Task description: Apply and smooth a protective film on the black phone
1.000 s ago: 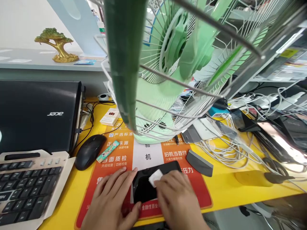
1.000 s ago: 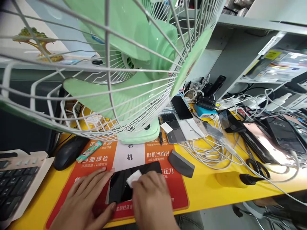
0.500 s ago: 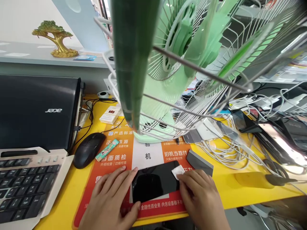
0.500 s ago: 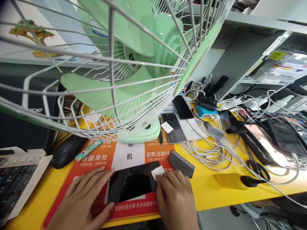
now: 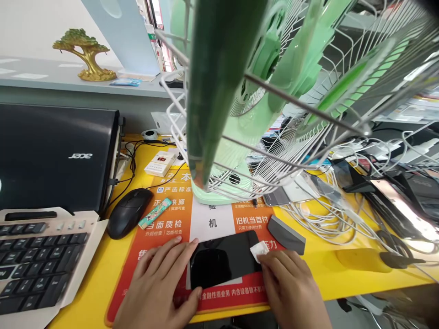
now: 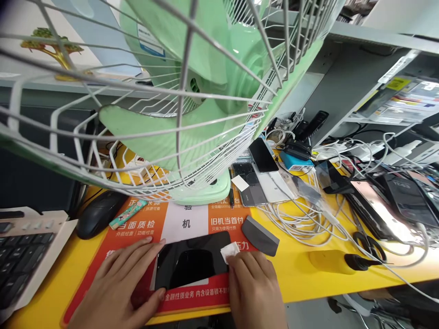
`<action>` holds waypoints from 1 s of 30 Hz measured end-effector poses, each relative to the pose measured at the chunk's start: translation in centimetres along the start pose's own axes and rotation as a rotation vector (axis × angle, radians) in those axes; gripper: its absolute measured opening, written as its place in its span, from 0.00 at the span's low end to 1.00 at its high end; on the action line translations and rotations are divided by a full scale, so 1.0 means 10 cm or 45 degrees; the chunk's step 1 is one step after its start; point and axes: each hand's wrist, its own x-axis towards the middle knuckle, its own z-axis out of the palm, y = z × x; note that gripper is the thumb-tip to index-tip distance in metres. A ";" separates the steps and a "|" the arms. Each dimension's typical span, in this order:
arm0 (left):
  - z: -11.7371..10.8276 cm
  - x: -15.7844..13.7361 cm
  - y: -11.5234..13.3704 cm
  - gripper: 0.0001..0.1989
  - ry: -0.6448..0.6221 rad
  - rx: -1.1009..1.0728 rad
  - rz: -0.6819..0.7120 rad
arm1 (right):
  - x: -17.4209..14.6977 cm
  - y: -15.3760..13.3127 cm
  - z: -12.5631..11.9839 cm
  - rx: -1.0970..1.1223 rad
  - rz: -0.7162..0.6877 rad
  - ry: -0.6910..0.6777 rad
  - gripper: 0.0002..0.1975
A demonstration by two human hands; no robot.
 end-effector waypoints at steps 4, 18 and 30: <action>-0.02 -0.01 0.00 0.32 -0.003 -0.009 -0.001 | 0.12 -0.30 0.17 0.058 -0.017 0.000 0.10; -0.02 -0.04 0.01 0.33 -0.077 -0.085 -0.074 | 0.06 -0.08 0.05 0.096 -0.050 -0.034 0.09; -0.03 -0.04 0.01 0.32 -0.073 -0.079 -0.020 | 0.23 -0.77 0.40 0.262 -0.359 -0.023 0.11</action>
